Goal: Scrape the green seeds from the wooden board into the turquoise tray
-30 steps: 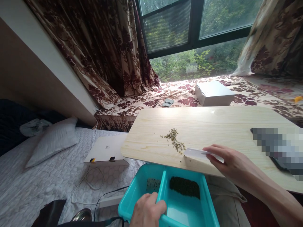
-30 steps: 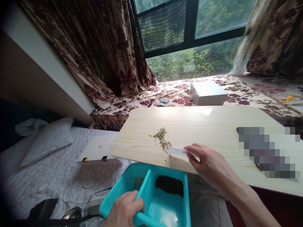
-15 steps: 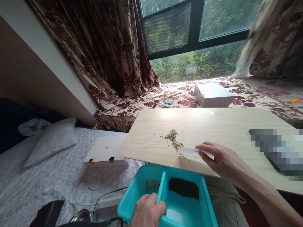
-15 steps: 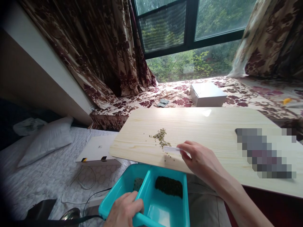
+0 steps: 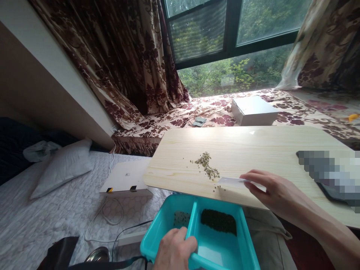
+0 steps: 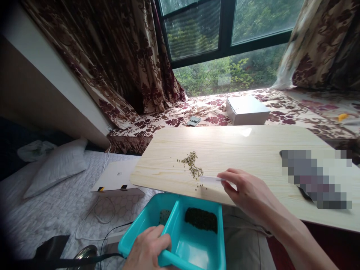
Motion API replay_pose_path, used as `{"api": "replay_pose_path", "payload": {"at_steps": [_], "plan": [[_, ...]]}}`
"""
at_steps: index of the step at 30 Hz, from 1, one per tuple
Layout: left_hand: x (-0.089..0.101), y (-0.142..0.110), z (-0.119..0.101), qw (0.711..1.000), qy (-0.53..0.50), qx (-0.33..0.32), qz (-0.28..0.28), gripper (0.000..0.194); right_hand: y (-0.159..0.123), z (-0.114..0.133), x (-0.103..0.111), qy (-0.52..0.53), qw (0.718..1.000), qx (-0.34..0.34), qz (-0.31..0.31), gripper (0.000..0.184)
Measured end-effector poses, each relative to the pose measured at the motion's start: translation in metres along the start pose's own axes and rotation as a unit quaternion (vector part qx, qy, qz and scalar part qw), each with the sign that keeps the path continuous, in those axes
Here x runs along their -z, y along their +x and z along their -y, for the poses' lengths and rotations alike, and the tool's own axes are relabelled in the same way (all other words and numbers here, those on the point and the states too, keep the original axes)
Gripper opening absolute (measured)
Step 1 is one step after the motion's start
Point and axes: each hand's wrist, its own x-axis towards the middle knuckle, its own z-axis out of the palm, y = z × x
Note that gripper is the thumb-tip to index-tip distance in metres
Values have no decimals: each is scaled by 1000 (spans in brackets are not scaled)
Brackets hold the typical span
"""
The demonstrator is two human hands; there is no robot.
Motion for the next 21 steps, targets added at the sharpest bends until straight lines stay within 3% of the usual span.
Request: {"api": "replay_pose_path", "payload": {"at_steps": [5, 10, 21], "plan": [[4, 0, -7, 999, -23, 44, 16, 41, -7, 0, -4, 13, 1000, -3, -9, 26], [4, -1, -9, 999, -31, 40, -9, 41, -8, 4, -6, 17, 1000, -13, -6, 26], [10, -2, -8, 997, -38, 60, -2, 34, -7, 18, -16, 63, 997, -21, 27, 28]]}}
